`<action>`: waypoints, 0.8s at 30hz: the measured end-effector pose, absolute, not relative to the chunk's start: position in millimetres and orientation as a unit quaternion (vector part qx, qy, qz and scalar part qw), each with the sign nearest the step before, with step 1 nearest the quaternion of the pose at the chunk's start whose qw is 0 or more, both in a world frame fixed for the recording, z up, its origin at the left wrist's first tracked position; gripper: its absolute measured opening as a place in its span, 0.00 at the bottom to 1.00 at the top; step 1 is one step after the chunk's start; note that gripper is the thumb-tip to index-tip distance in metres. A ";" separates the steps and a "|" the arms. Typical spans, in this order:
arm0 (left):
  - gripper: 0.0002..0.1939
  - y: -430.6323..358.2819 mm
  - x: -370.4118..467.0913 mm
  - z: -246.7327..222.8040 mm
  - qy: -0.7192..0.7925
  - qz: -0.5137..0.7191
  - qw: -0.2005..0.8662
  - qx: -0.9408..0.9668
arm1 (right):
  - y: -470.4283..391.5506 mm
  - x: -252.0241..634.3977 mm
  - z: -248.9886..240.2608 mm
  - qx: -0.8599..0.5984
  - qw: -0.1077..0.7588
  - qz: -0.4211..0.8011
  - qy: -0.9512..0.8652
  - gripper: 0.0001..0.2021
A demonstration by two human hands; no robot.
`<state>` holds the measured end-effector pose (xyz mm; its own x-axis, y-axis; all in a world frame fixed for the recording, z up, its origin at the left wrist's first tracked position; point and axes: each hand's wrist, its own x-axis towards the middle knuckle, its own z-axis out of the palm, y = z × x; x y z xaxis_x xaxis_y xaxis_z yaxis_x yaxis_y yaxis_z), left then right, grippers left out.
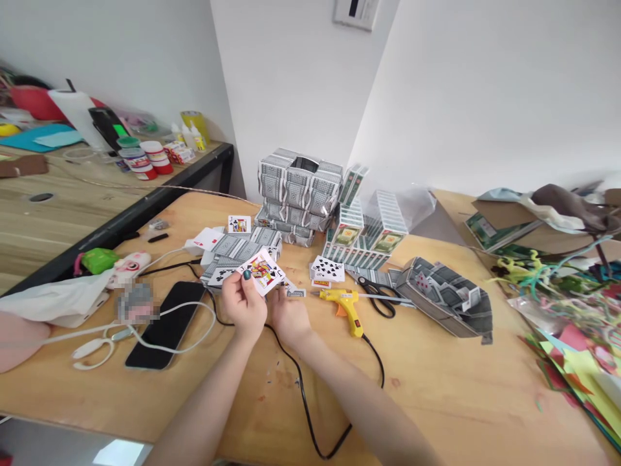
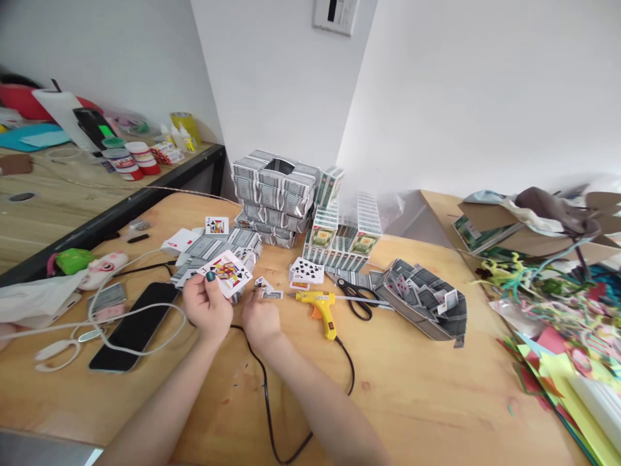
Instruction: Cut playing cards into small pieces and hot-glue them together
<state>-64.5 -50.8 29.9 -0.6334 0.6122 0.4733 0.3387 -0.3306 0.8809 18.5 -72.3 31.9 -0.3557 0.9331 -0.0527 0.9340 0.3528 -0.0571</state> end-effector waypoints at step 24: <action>0.10 -63.2 -54.6 33.2 0.578 0.532 0.095 0.611 | -89.2 122.8 60.0 0.502 -0.599 -0.477 0.402 0.10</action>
<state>-54.6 -63.2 33.2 -0.2350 0.8081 0.5402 0.6053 -0.3132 0.7318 122.8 -89.2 60.0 0.2225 0.9749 0.0027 -0.1678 0.0410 -0.9850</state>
